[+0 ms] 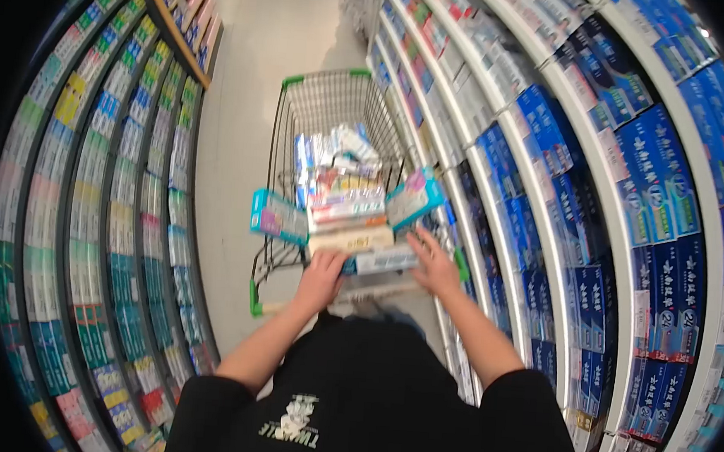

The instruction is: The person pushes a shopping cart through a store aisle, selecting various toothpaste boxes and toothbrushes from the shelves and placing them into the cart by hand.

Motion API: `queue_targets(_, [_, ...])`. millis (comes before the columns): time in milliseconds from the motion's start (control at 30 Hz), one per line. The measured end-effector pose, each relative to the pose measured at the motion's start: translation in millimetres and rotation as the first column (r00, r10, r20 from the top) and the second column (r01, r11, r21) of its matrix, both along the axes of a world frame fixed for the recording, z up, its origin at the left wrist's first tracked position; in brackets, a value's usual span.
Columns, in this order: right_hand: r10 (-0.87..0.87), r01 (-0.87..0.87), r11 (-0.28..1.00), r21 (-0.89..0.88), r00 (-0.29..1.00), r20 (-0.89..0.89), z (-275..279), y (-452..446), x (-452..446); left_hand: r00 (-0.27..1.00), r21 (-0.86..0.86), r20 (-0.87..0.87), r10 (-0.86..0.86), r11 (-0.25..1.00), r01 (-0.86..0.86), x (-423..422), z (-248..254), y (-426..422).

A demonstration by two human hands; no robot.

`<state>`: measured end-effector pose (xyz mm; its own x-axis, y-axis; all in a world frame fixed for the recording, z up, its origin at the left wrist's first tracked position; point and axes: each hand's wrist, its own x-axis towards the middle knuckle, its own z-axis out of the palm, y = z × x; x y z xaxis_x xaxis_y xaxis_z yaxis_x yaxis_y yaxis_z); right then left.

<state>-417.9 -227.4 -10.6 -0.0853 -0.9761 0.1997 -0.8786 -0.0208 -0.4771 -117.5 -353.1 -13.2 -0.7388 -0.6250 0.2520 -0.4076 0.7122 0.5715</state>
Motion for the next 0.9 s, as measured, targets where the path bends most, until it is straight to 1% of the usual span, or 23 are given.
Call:
queue_targets(33, [-0.018, 0.017, 0.996, 0.089, 1.000, 0.018, 1.5, -7.3, 0.3, 1.000, -0.027, -0.010, -0.004, 1.000, 0.004, -1.5, 0.1, -6.8])
queue_targets(67, [0.013, -0.014, 0.999, 0.030, 1.000, 0.014, 0.7, -14.6, -0.2, 1.000, -0.046, -0.014, -0.004, 0.999, 0.003, -3.5, -0.1, -13.1])
queue_targets(100, [0.049, -0.051, 0.996, -0.068, 0.998, -0.028, -15.6, -23.3, -6.1, 0.998, -0.088, -0.047, -0.028, 0.996, 0.024, -6.9, -0.5, -22.7])
queue_targets(167, [0.034, -0.033, 0.999, -0.036, 0.999, 0.024, -15.4, -37.4, -9.7, 0.998, -0.114, -0.053, -0.025, 0.993, 0.019, -10.7, -2.5, -35.6])
queue_targets(233, [-0.067, 0.064, 0.998, 0.024, 0.990, 0.125, -10.7, -54.3, -10.3, 0.980, -0.099, -0.148, 0.132, 0.984, -0.147, -17.3, -1.9, -45.5])
queue_targets(267, [-0.120, 0.112, 0.992, 0.055, 0.978, 0.169, -9.6, -60.6, -9.0, 0.973, -0.105, -0.127, 0.190, 0.973, -0.204, -15.5, 0.6, -49.8])
queue_targets(333, [-0.183, 0.184, 0.983, 0.016, 0.961, 0.207, -10.5, -73.0, -8.5, 0.949, -0.126, -0.098, 0.301, 0.942, -0.312, -8.1, 6.4, -64.8])
queue_targets(367, [-0.219, 0.227, 0.974, -0.011, 0.950, 0.222, -9.6, -81.8, -11.4, 0.977, -0.054, 0.053, 0.208, 0.977, -0.206, -1.1, 6.9, -74.1])
queue_targets(400, [-0.245, 0.258, 0.966, -0.024, 0.941, 0.235, -12.2, -87.1, -13.1, 0.977, 0.032, 0.194, 0.093, 0.994, -0.101, 11.4, 5.9, -80.7])
queue_targets(433, [-0.249, 0.274, 0.960, -0.064, 0.933, 0.259, -18.0, -93.7, -16.9, 0.947, 0.126, 0.319, -0.038, 0.992, -0.003, 17.6, 6.0, -87.1])
queue_targets(467, [-0.261, 0.302, 0.948, -0.100, 0.918, 0.298, -19.1, -101.4, -19.8, 0.936, 0.049, 0.312, -0.160, 0.987, 0.152, 15.7, 12.1, -93.5])
queue_targets(500, [-0.267, 0.327, 0.935, -0.135, 0.903, 0.336, -18.5, -108.5, -20.9, 0.908, -0.029, 0.315, -0.276, 0.954, 0.300, 13.4, 17.5, -98.6])
queue_targets(567, [-0.293, 0.387, 0.906, -0.172, 0.866, 0.406, -18.7, -123.3, -26.1, 0.919, -0.062, 0.319, -0.233, 0.962, 0.265, 9.2, 1.7, -109.6])
queue_targets(633, [-0.367, 0.467, 0.878, -0.106, 0.798, 0.478, -20.3, -139.8, -35.6, 0.919, -0.067, 0.347, -0.188, 0.972, 0.224, 1.4, -0.2, -123.3])
queue_targets(733, [-0.349, 0.535, 0.817, -0.215, 0.755, 0.555, -17.0, -171.7, -50.4, 0.901, -0.047, 0.406, -0.154, 0.981, 0.189, -10.8, 4.6, -144.2])
queue_targets(800, [-0.376, 0.571, 0.817, -0.079, 0.632, 0.678, -21.6, -192.8, -70.9, 0.894, -0.029, 0.422, -0.152, 0.983, 0.181, -18.1, 3.0, -160.7])
queue_targets(833, [-0.387, 0.576, 0.818, -0.012, 0.565, 0.728, -14.1, -205.9, -80.4, 0.892, -0.021, 0.427, -0.148, 0.985, 0.173, -22.1, 1.9, -169.2])
queue_targets(867, [-0.306, 0.587, 0.801, -0.116, 0.569, 0.764, -5.8, -218.9, -92.7, 0.905, -0.048, 0.402, -0.141, 0.984, 0.174, -24.7, -1.3, -177.2])
queue_targets(900, [-0.401, 0.679, 0.718, -0.152, 0.582, 0.707, -8.3, -234.8, -112.6, 0.903, -0.053, 0.409, -0.130, 0.985, 0.166, -26.2, -3.3, -185.7])
